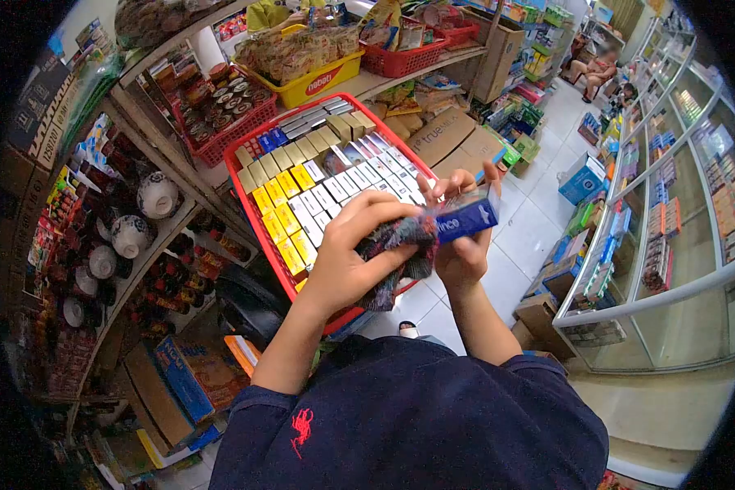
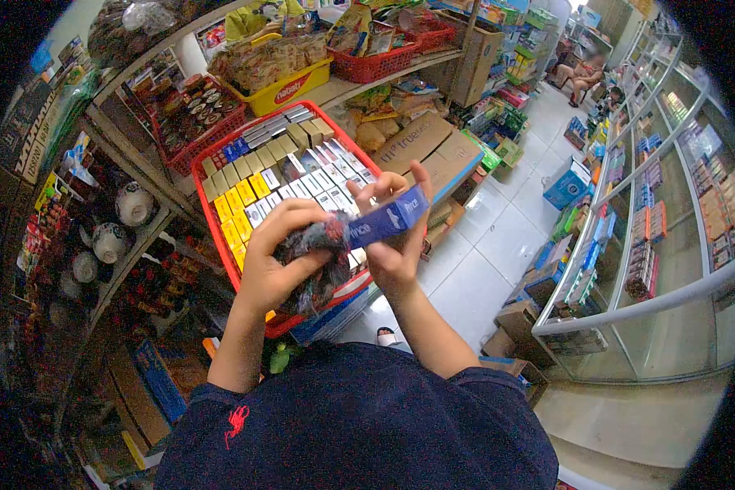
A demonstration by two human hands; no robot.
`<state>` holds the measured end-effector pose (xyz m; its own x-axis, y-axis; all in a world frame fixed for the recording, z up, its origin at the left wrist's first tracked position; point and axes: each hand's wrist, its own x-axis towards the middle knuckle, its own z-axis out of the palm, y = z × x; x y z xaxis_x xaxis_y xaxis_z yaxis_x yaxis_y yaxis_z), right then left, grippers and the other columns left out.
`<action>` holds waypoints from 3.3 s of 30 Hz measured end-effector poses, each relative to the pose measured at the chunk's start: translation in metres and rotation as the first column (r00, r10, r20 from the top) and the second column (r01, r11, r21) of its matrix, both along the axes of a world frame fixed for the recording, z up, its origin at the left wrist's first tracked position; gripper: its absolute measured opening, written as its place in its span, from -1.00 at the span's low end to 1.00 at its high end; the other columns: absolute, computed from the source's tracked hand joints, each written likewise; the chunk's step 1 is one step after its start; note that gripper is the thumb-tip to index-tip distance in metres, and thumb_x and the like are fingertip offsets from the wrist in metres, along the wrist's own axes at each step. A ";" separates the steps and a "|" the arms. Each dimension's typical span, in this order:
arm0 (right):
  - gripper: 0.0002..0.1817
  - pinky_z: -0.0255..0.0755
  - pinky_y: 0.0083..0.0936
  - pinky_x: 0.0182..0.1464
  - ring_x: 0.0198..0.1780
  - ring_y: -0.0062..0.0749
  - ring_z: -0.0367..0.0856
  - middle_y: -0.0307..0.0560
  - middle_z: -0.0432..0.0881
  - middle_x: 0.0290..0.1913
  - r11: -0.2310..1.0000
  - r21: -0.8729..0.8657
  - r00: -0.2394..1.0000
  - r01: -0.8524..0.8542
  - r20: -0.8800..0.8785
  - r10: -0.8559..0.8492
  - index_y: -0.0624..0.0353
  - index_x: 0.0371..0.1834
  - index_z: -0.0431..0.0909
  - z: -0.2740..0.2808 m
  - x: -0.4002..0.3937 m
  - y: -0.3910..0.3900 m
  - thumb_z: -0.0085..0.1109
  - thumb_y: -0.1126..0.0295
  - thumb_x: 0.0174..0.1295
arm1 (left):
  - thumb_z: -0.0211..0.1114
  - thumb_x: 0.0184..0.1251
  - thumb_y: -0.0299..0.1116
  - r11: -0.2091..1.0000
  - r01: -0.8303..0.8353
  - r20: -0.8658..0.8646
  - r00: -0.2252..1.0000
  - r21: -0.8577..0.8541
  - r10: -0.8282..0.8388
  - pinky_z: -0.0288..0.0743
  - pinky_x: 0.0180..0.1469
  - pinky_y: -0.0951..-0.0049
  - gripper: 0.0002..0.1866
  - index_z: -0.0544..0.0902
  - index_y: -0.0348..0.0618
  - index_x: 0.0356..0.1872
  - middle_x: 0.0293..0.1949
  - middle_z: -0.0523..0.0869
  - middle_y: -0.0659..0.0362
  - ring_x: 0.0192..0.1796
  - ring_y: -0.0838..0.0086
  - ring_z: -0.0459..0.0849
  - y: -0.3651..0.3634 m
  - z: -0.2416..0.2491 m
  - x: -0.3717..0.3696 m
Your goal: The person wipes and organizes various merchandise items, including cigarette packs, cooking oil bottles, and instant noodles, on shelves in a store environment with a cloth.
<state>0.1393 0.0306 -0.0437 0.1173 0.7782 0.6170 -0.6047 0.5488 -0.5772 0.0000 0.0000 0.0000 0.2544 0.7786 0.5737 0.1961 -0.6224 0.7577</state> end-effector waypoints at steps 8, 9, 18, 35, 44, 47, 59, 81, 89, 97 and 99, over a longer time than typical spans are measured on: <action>0.03 0.27 -0.42 0.07 0.06 -0.36 0.35 -0.03 0.27 0.10 0.971 -0.205 0.991 -0.124 0.016 0.129 0.33 0.23 -0.02 0.005 0.002 -0.012 0.07 -0.27 -0.13 | 0.26 -0.13 -0.47 1.000 -0.008 -0.091 0.996 0.012 0.009 0.35 -0.10 0.40 -0.67 0.55 -0.10 -0.21 -0.26 0.50 0.08 -0.18 0.26 0.49 0.001 -0.004 0.013; 0.01 0.24 -0.46 0.09 0.11 -0.38 0.32 -0.01 0.23 0.17 0.963 -0.220 0.987 -0.155 0.005 0.160 0.36 0.24 -0.02 0.002 0.000 -0.011 0.00 -0.27 -0.07 | 0.27 -0.13 -0.46 0.993 -0.099 -0.118 0.987 0.069 0.107 0.35 -0.11 0.37 -0.66 0.54 -0.09 -0.20 -0.25 0.48 0.07 -0.17 0.23 0.48 0.006 -0.006 0.012; -0.13 0.22 -0.43 0.13 0.05 -0.33 0.38 0.06 0.32 0.10 0.856 -0.323 0.915 -0.404 -0.135 0.381 0.36 0.25 -0.06 -0.004 0.012 -0.001 -0.27 -0.21 0.13 | 0.30 -0.23 -0.44 0.941 -0.126 -0.305 0.925 0.313 0.225 0.40 -0.20 0.31 -0.60 0.54 0.00 -0.21 -0.26 0.48 0.09 -0.20 0.20 0.47 0.000 -0.007 0.019; -0.16 0.20 -0.41 0.15 0.10 -0.31 0.36 0.08 0.33 0.12 0.813 -0.440 0.907 -0.382 -0.009 0.421 0.40 0.22 0.02 -0.010 0.010 -0.012 -0.27 -0.19 0.15 | 0.30 -0.30 -0.49 0.880 -0.314 -0.192 0.897 0.357 0.399 0.40 -0.25 0.33 -0.57 0.54 0.03 -0.22 -0.26 0.46 0.12 -0.23 0.24 0.46 0.005 -0.006 0.015; -0.33 0.29 -0.54 0.01 -0.08 -0.49 0.43 -0.06 0.46 -0.05 0.791 -0.392 0.872 -0.469 -0.061 0.486 0.33 0.21 0.11 0.001 0.011 -0.010 -0.21 -0.02 0.20 | 0.30 -0.29 -0.48 0.898 -0.260 -0.202 0.917 0.356 0.345 0.40 -0.27 0.35 -0.56 0.53 0.00 -0.21 -0.30 0.47 0.11 -0.25 0.23 0.47 0.005 -0.012 0.018; -0.27 0.25 -0.55 0.04 -0.06 -0.45 0.43 -0.05 0.45 -0.04 0.822 -0.337 0.867 -0.460 0.028 0.497 0.34 0.23 0.06 -0.007 0.013 -0.006 -0.16 -0.04 0.17 | 0.32 -0.32 -0.47 0.865 -0.238 -0.233 0.901 0.442 0.367 0.41 -0.27 0.34 -0.55 0.53 0.01 -0.21 -0.28 0.48 0.12 -0.26 0.23 0.47 0.007 -0.004 0.015; 0.04 0.25 -0.45 -0.01 -0.06 -0.42 0.37 -0.13 0.46 -0.09 0.960 0.139 0.663 0.242 0.699 -0.269 0.21 0.26 0.08 0.014 0.034 0.013 0.44 0.28 -0.42 | 0.33 -0.20 -0.46 0.958 -0.126 -0.181 0.968 0.258 0.175 0.38 -0.18 0.36 -0.64 0.58 -0.05 -0.24 -0.29 0.51 0.09 -0.21 0.24 0.49 0.009 0.016 -0.014; -0.07 0.25 -0.38 0.07 0.01 -0.34 0.39 -0.07 0.42 -0.02 0.998 -0.060 0.924 0.001 0.382 0.022 0.19 0.21 0.16 0.016 0.058 0.008 0.40 0.13 -0.30 | 0.26 -0.09 -0.48 0.937 -0.284 -0.083 0.949 0.203 0.305 0.36 -0.13 0.45 -0.70 0.55 -0.15 -0.22 -0.27 0.53 0.08 -0.22 0.27 0.53 0.060 0.010 -0.013; -0.56 0.25 -0.25 0.09 -0.03 -0.16 0.44 -0.01 0.46 -0.10 0.878 -0.351 0.890 -0.326 -0.427 0.159 0.13 0.02 0.29 0.010 0.045 0.015 -0.02 0.10 0.15 | 0.38 -0.39 -0.51 0.886 0.023 -0.114 0.993 0.464 0.034 0.39 -0.18 0.38 -0.49 0.57 -0.02 -0.20 -0.24 0.49 0.13 -0.20 0.28 0.47 0.023 -0.008 0.022; -0.40 0.33 -0.17 0.05 0.01 -0.12 0.42 0.08 0.44 -0.05 0.853 -0.302 0.880 -0.425 -0.359 0.311 0.19 0.11 0.21 0.008 0.024 -0.001 -0.02 0.01 0.11 | 0.28 -0.45 -0.59 0.827 -0.071 -0.143 0.973 0.557 0.180 0.42 -0.28 0.36 -0.55 0.59 0.01 -0.33 -0.34 0.50 0.14 -0.29 0.27 0.50 0.021 -0.010 0.008; -0.36 0.33 -0.14 0.05 0.02 -0.10 0.42 0.09 0.43 -0.04 0.853 -0.301 0.883 -0.427 -0.341 0.322 0.19 0.12 0.18 0.006 0.018 0.005 0.02 0.00 0.07 | 0.24 -0.42 -0.61 0.806 -0.150 -0.120 0.957 0.573 0.263 0.43 -0.26 0.37 -0.57 0.59 0.01 -0.34 -0.34 0.50 0.13 -0.28 0.27 0.51 0.025 -0.010 -0.002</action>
